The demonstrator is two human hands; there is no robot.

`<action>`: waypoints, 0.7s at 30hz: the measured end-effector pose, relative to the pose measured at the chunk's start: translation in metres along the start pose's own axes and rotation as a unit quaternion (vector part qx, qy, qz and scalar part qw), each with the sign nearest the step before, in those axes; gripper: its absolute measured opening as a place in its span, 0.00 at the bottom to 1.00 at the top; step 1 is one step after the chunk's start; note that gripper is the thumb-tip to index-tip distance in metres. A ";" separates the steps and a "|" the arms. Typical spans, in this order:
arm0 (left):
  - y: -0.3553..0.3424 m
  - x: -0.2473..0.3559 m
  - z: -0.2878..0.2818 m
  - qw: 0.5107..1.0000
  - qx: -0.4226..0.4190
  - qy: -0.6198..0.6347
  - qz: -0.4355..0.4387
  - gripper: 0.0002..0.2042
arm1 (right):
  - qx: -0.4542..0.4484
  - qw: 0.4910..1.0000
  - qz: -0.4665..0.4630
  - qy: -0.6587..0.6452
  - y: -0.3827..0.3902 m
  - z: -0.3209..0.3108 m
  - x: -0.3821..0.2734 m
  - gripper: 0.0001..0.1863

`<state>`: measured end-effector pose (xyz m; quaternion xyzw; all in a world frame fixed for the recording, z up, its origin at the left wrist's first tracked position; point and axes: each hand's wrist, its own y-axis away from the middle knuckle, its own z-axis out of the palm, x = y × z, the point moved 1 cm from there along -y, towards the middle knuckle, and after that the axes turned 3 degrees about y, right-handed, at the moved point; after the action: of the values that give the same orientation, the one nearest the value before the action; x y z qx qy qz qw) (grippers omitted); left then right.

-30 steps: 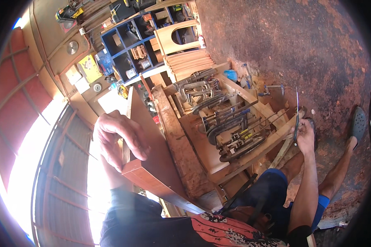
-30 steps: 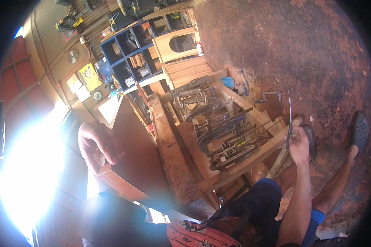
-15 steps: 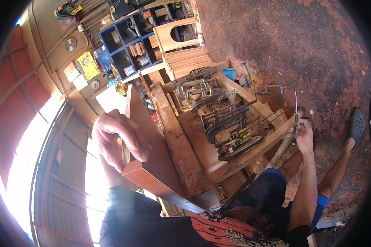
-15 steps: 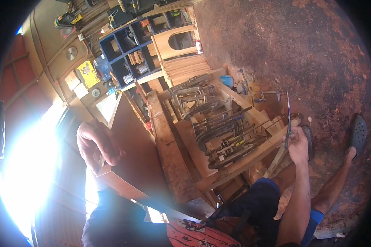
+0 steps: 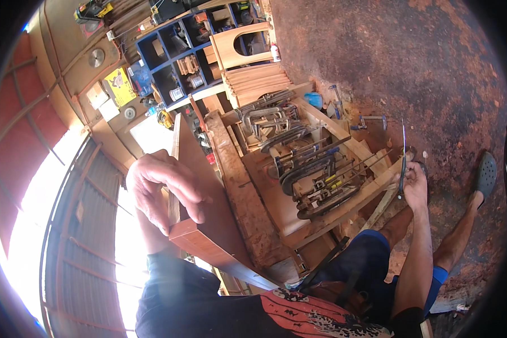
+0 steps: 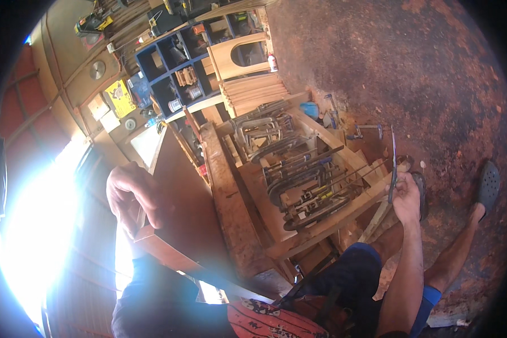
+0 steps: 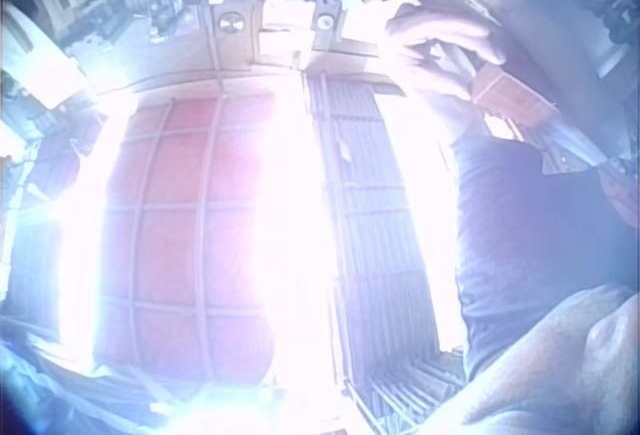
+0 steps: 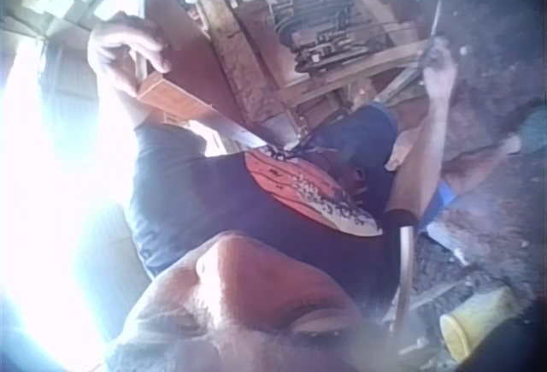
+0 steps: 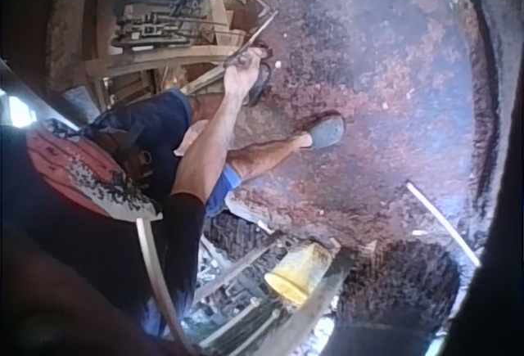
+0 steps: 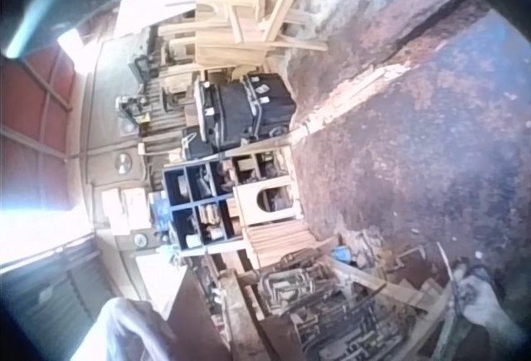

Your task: The person trims the excess edge banding of a wood panel with scissors and then uses a handheld router to smooth the edges of the panel.

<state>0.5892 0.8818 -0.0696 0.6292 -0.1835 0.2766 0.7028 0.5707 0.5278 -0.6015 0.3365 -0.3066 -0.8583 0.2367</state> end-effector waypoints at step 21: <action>0.040 -0.002 0.049 0.959 0.249 -0.125 0.049 0.14 | -0.007 1.000 -0.015 0.019 0.001 -0.004 -0.001 0.17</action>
<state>0.5674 0.8349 -0.0328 0.8043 -0.2257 0.2669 0.4805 0.5741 0.5257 -0.6025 0.3554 -0.2912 -0.8575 0.2314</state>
